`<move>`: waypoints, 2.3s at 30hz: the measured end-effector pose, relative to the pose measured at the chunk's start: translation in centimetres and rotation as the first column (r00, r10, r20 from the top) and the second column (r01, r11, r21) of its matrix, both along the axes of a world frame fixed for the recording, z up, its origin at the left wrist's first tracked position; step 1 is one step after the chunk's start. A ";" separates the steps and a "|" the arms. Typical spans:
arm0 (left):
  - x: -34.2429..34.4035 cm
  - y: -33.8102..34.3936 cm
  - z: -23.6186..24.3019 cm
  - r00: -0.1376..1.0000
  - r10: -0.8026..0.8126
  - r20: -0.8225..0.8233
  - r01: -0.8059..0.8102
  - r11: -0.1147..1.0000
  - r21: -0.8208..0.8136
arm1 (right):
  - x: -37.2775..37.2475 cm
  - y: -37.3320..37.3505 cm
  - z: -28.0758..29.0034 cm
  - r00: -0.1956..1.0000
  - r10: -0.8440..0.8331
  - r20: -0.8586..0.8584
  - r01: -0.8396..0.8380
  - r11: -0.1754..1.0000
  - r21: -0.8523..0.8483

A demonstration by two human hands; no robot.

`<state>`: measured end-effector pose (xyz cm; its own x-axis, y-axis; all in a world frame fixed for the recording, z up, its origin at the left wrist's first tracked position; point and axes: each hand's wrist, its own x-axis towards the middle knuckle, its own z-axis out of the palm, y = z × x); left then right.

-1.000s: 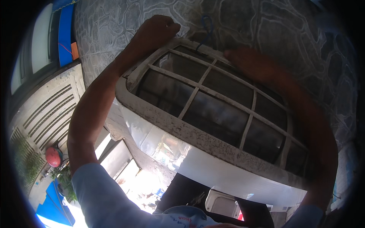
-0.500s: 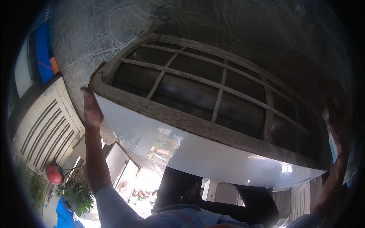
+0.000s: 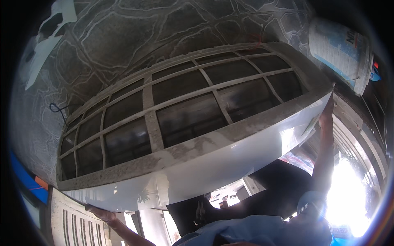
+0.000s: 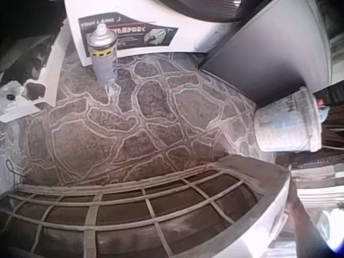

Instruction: The person disassembles a wall-mounted air conditioner unit using a screwdriver. They remove the front cover, filters, and internal components, then reassemble the unit.

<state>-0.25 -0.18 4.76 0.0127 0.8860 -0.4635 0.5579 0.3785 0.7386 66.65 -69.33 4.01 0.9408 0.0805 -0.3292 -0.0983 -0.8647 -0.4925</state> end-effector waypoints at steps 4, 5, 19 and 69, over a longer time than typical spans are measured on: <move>-4.2 1.2 0.4 0.706 -0.518 -0.484 0.655 0.737 0.168 | 0.8 0.3 -0.2 0.886 0.400 0.234 -0.355 0.910 -0.213; -5.6 1.5 0.6 0.504 -0.579 -0.641 0.846 0.483 0.229 | 0.9 0.7 -0.2 0.825 0.495 0.274 -0.428 0.862 -0.270; 53.9 -5.8 -8.4 -0.334 -0.928 -0.165 0.870 -0.371 0.326 | -0.8 21.2 6.0 0.969 0.212 0.128 -0.190 0.967 -0.169; 48.2 -1.6 -8.2 -0.400 -0.906 -0.141 0.915 -0.385 -0.120 | -4.8 -1.0 2.2 0.991 -0.011 0.137 0.024 0.995 -0.092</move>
